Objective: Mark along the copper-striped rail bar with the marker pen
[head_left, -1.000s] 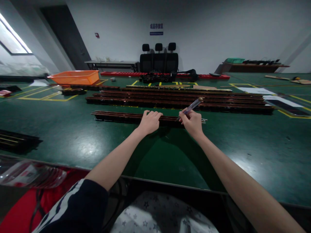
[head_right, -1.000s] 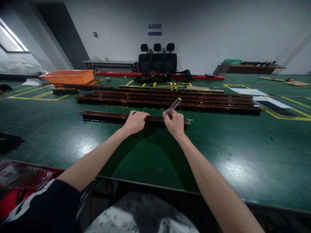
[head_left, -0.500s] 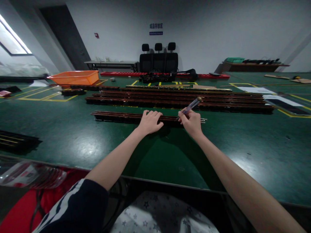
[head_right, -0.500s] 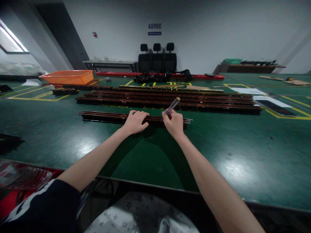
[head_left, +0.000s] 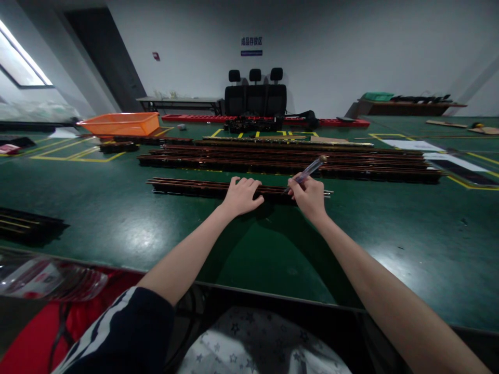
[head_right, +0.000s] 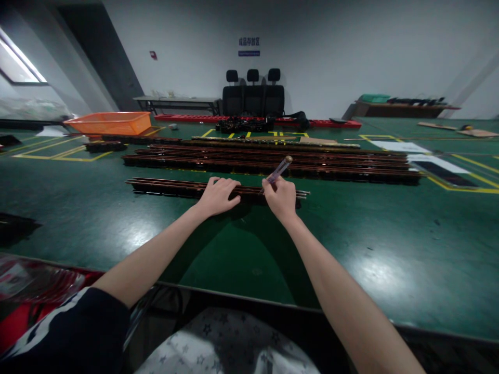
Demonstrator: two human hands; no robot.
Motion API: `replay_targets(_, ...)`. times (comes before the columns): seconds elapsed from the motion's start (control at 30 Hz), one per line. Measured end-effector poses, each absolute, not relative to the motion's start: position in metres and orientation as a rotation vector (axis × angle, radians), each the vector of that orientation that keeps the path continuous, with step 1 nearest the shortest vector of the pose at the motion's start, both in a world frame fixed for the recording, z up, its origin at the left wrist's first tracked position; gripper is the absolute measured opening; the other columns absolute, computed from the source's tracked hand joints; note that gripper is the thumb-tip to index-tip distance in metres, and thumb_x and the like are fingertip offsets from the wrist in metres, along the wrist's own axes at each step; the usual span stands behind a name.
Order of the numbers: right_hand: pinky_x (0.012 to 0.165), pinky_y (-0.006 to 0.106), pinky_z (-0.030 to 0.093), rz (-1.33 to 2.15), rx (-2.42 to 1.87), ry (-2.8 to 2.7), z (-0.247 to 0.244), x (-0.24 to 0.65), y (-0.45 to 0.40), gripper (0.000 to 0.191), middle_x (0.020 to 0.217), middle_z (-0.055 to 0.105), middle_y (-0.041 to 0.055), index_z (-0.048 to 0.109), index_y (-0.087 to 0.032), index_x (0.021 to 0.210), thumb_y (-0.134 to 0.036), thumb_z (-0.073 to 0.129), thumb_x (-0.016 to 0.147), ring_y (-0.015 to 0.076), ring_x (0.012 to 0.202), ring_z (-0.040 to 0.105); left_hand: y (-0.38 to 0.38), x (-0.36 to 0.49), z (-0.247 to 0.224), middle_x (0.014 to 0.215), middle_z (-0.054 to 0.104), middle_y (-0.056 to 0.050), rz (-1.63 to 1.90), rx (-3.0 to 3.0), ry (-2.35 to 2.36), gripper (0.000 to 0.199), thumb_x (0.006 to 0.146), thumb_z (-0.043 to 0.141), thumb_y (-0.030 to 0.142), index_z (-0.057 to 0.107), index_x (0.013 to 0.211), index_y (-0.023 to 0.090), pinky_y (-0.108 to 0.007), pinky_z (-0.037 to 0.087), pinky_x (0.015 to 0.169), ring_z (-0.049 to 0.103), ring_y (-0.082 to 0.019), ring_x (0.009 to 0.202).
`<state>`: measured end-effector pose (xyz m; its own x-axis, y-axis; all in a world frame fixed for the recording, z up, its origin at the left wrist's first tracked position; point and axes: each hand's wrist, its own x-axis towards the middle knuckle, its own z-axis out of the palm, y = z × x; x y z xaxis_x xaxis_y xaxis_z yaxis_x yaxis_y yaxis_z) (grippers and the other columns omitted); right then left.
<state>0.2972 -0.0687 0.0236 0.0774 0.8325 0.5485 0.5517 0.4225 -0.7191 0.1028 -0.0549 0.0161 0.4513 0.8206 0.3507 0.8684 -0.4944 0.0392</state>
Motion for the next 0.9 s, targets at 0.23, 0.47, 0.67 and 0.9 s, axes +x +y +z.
replay_targets(0.23,0.051,0.029,0.046,0.29,-1.28,-1.578,0.0242,0.2999,-0.0679,0.022,0.059,0.061,0.0047,0.057,-0.018,0.069,-0.035,0.05,0.082,0.0163,0.052,0.057,-0.0537,0.1012,0.0151,0.12,0.064,-0.012,-0.48,-2.564,-1.491,0.041,0.091,0.043,0.038,0.057,0.12,0.014,-0.048,0.029,0.105,0.057,-0.027,0.11)
replay_targets(0.47,0.05,0.029,0.045,0.271,-1.275,-1.574,0.0237,0.3001,-0.0688,0.022,0.06,0.061,0.005,0.06,-0.017,0.071,-0.035,0.051,0.082,0.0165,0.052,0.057,-0.0533,0.1014,0.0155,0.12,0.064,-0.011,-0.478,-2.562,-1.493,0.04,0.091,0.043,0.039,0.057,0.12,0.016,-0.048,0.029,0.104,0.057,-0.027,0.109)
replay_targets(0.67,0.05,0.029,0.046,0.281,-1.272,-1.578,0.0236,0.3009,-0.0691,0.023,0.06,0.061,0.005,0.06,-0.017,0.072,-0.036,0.052,0.083,0.0159,0.052,0.056,-0.0538,0.1016,0.0156,0.119,0.064,-0.011,-0.472,-2.557,-1.496,0.039,0.09,0.044,0.039,0.057,0.119,0.016,-0.047,0.028,0.105,0.057,-0.027,0.11)
replay_targets(0.9,0.051,0.029,0.045,0.336,-1.212,-1.609,0.0218,0.2984,-0.0695,0.026,0.059,0.06,0.0037,0.057,-0.018,0.071,-0.04,0.051,0.083,0.0156,0.052,0.056,-0.0549,0.1032,0.0157,0.12,0.064,-0.011,-0.478,-2.536,-1.503,0.038,0.09,0.046,0.041,0.058,0.117,0.017,-0.047,0.029,0.104,0.057,-0.027,0.11)
